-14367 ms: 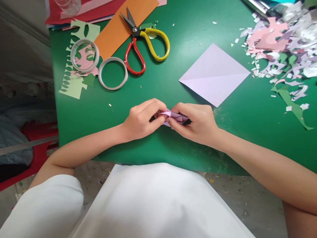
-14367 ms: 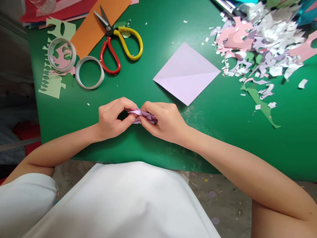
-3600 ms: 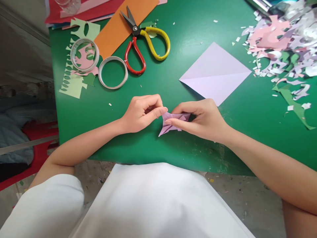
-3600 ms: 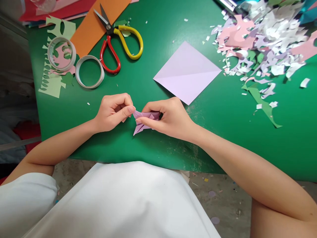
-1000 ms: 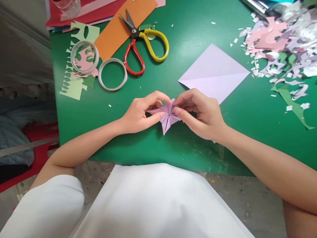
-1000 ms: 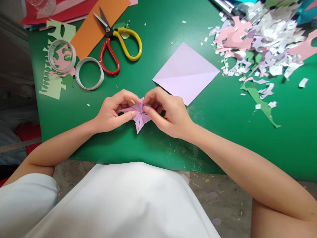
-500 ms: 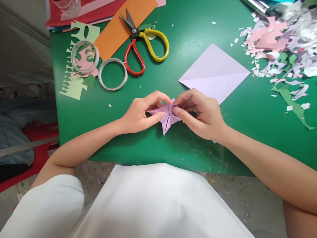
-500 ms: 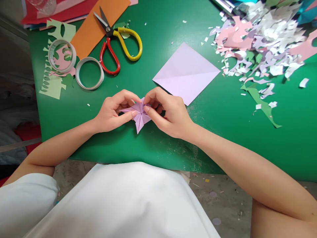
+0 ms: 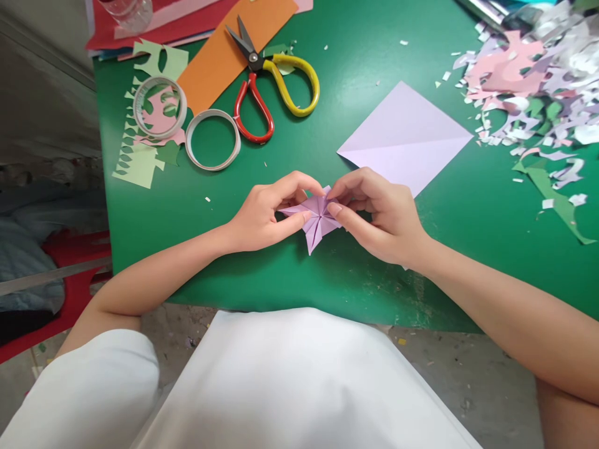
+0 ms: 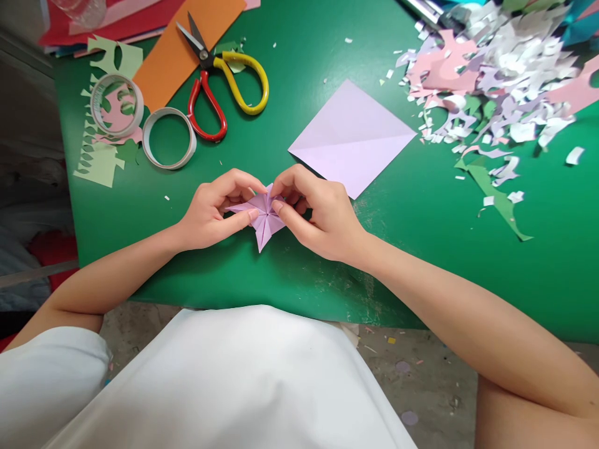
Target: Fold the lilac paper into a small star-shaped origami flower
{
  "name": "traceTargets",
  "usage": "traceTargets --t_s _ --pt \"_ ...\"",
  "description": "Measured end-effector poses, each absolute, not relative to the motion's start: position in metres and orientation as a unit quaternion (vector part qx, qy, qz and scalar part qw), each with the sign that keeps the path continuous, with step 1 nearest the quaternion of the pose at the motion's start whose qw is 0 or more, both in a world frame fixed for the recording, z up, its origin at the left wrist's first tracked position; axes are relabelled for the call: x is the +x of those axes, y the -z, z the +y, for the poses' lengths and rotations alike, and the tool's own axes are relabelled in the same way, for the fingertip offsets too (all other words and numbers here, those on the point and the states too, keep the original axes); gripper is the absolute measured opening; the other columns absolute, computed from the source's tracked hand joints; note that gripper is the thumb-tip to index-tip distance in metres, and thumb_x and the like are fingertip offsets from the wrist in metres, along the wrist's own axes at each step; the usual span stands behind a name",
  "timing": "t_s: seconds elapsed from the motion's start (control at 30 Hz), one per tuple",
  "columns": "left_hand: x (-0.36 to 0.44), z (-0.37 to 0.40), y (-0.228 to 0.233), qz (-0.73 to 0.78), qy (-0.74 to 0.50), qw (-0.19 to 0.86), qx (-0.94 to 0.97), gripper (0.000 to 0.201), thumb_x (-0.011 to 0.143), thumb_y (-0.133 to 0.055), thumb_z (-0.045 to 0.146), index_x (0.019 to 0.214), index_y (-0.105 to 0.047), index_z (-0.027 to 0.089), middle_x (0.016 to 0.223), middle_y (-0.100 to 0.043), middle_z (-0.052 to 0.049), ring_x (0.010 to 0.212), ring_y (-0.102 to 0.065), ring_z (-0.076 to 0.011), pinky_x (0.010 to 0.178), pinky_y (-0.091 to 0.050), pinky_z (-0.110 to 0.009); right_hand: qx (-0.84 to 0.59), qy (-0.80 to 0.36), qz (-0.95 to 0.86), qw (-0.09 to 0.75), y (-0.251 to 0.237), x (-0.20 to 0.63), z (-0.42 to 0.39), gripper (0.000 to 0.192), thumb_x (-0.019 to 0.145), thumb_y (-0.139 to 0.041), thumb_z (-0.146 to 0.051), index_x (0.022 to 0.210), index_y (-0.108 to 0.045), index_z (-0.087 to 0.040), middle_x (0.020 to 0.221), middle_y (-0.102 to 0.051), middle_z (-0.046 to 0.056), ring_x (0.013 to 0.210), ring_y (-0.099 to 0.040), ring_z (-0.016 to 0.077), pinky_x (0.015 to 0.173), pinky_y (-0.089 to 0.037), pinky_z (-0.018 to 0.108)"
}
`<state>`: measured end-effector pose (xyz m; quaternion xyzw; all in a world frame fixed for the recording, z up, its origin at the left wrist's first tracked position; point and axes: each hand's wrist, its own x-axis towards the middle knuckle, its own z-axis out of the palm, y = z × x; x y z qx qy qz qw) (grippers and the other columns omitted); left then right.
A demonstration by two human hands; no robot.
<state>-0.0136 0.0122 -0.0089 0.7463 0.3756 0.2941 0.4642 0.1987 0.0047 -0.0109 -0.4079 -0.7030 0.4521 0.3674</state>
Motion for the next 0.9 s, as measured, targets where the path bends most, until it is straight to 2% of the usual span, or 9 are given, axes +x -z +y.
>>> traceTargets --t_s 0.3,0.6,0.9 --pt "-0.0135 0.0119 0.0092 0.369 -0.297 0.465 0.748 0.021 0.085 -0.061 0.018 0.106 -0.06 0.021 0.076 -0.057 0.002 0.064 -0.053 -0.0088 0.06 -0.046 -0.021 -0.413 -0.457 -0.699 0.363 0.01 0.1988 0.0047 0.006 0.089 -0.062 -0.028 0.088 -0.061 -0.022 0.077 -0.064 0.0 0.062 -0.061 0.0124 0.054 -0.055 0.024" --pt "-0.0142 0.0119 0.0098 0.369 -0.299 0.463 0.748 0.021 0.086 -0.061 0.018 0.107 -0.061 0.021 0.077 -0.06 0.002 0.064 -0.053 -0.0089 0.061 -0.047 -0.021 -0.415 -0.455 -0.704 0.353 0.0098 0.1996 0.0042 0.004 0.087 -0.058 -0.024 0.091 -0.06 -0.022 0.078 -0.066 0.001 0.063 -0.062 0.0132 0.055 -0.055 0.026" --pt "-0.0115 0.012 0.0108 0.33 -0.312 0.445 0.772 0.023 0.081 -0.059 0.009 0.102 -0.062 0.02 0.093 -0.069 -0.002 0.071 -0.06 -0.0088 0.065 -0.05 -0.02 -0.409 -0.378 -0.753 0.351 0.0087 0.1978 0.003 0.01 0.083 -0.053 -0.013 0.086 -0.059 -0.021 0.075 -0.066 -0.001 0.055 -0.058 0.0105 0.052 -0.048 0.024"
